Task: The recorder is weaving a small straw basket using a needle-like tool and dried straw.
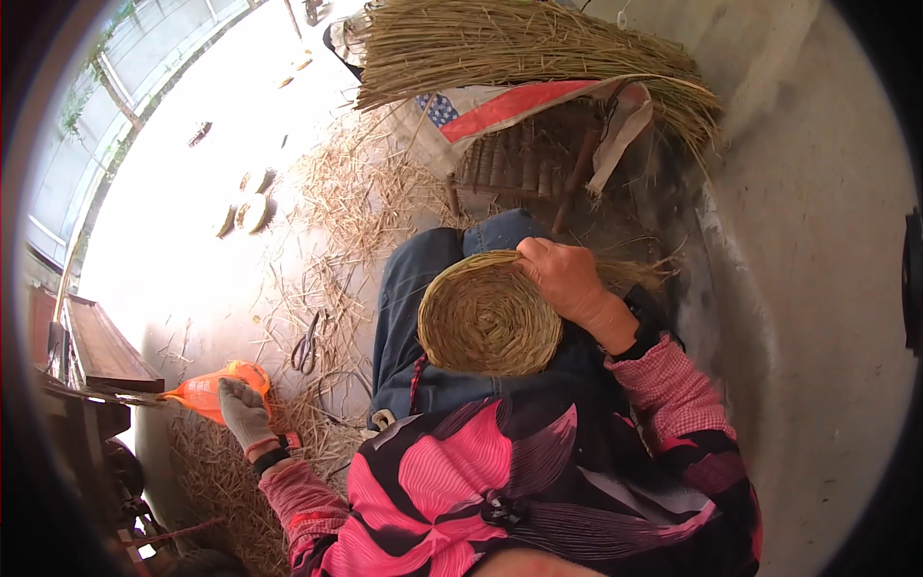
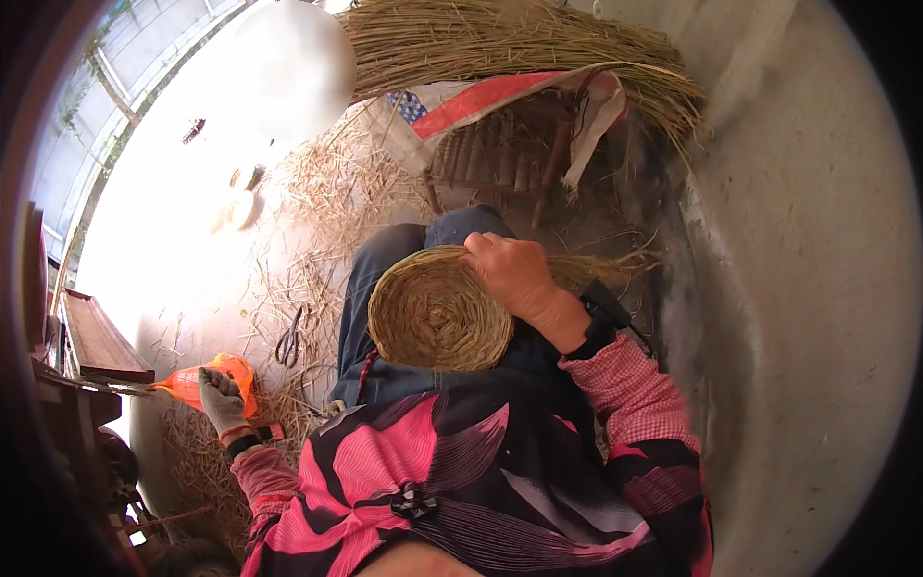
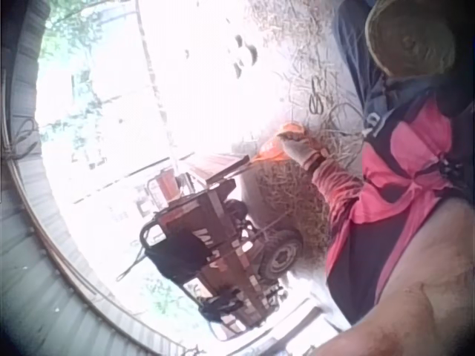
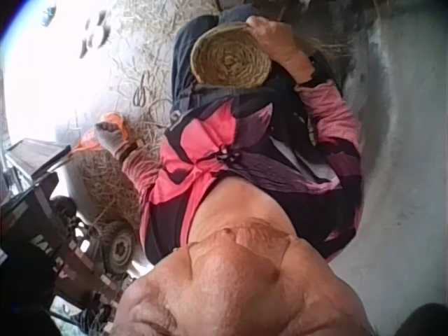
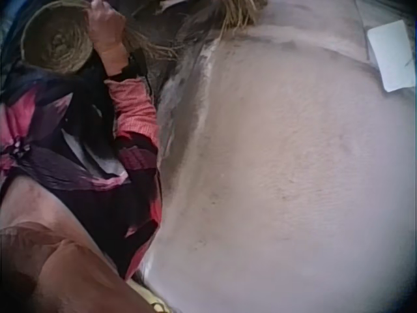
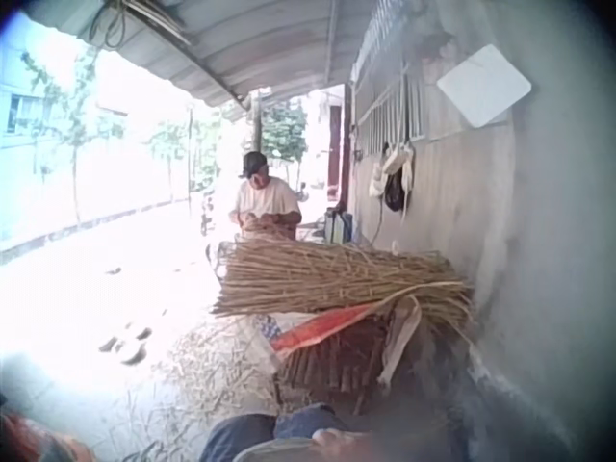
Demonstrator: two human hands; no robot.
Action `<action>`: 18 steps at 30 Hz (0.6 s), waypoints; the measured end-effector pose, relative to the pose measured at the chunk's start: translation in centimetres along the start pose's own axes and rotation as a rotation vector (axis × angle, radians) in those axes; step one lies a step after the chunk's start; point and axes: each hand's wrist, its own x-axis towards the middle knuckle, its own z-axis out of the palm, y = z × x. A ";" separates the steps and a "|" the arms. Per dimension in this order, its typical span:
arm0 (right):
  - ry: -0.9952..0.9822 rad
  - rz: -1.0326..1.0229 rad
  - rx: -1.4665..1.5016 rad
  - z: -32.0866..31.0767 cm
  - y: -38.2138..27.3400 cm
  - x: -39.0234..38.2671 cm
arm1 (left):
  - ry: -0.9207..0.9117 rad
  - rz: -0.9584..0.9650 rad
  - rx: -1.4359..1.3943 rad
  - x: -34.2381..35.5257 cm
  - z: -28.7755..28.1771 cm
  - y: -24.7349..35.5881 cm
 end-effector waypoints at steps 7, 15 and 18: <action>0.013 0.126 0.009 2.0 -0.8 0.7 | 0.053 0.081 0.677 -1.2 -1.4 -2.2; -0.207 0.107 -0.021 3.8 -1.0 3.0 | -0.770 0.554 1.303 -13.8 17.6 -3.7; -0.233 0.113 -0.009 4.0 -1.2 3.4 | -1.076 0.890 1.683 -18.1 22.9 -6.3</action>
